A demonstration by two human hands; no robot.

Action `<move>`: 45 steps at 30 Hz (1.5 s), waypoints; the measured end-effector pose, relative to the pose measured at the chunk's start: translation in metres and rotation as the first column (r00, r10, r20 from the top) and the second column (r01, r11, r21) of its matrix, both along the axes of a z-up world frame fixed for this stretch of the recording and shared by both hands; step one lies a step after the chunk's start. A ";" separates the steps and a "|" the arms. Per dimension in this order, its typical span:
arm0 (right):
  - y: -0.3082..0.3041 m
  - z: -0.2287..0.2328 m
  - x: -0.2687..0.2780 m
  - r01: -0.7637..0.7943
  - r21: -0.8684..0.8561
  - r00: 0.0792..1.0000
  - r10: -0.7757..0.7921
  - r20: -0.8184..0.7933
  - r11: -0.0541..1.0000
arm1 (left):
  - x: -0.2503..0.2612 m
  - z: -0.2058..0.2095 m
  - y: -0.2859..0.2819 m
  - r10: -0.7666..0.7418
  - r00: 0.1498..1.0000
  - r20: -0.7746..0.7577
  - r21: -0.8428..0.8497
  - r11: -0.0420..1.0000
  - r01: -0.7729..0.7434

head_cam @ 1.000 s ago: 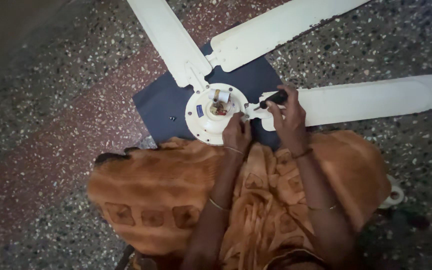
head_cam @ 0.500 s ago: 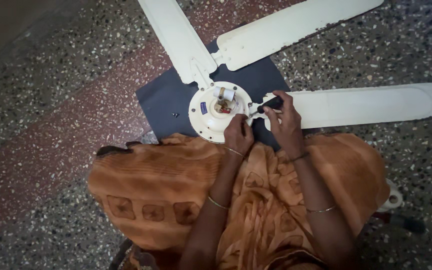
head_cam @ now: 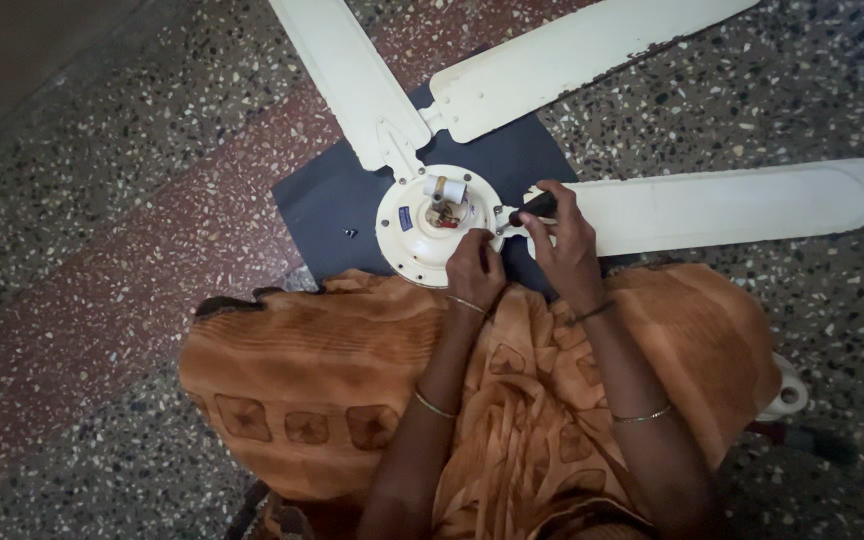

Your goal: The person attaches fan blades to the motor housing using a screwdriver. They secure each blade by tightening screws and then spin the blades to check the assembly.

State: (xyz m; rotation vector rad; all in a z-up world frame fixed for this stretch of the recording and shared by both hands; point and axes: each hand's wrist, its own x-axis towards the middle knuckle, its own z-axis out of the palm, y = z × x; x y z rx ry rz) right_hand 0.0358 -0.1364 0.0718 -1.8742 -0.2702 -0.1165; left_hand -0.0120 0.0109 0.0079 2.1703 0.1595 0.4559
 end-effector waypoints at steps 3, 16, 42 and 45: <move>0.000 0.003 -0.001 -0.012 0.005 1.000 0.012 -0.019 1.000 | -0.001 0.001 0.000 0.000 1.000 -0.028 -0.022 1.000 -0.001; 0.001 0.003 -0.003 -0.035 -0.024 0.999 0.036 0.029 0.999 | -0.002 0.003 0.000 -0.009 0.999 -0.032 -0.023 1.000 0.008; 0.004 0.001 0.003 -0.010 -0.065 0.996 0.016 0.093 0.998 | -0.002 -0.006 0.000 -0.007 1.000 0.017 -0.012 1.000 0.007; 0.005 -0.003 0.005 0.014 -0.114 0.993 0.000 0.115 0.993 | -0.003 -0.006 0.000 -0.004 1.000 0.013 0.003 1.000 0.004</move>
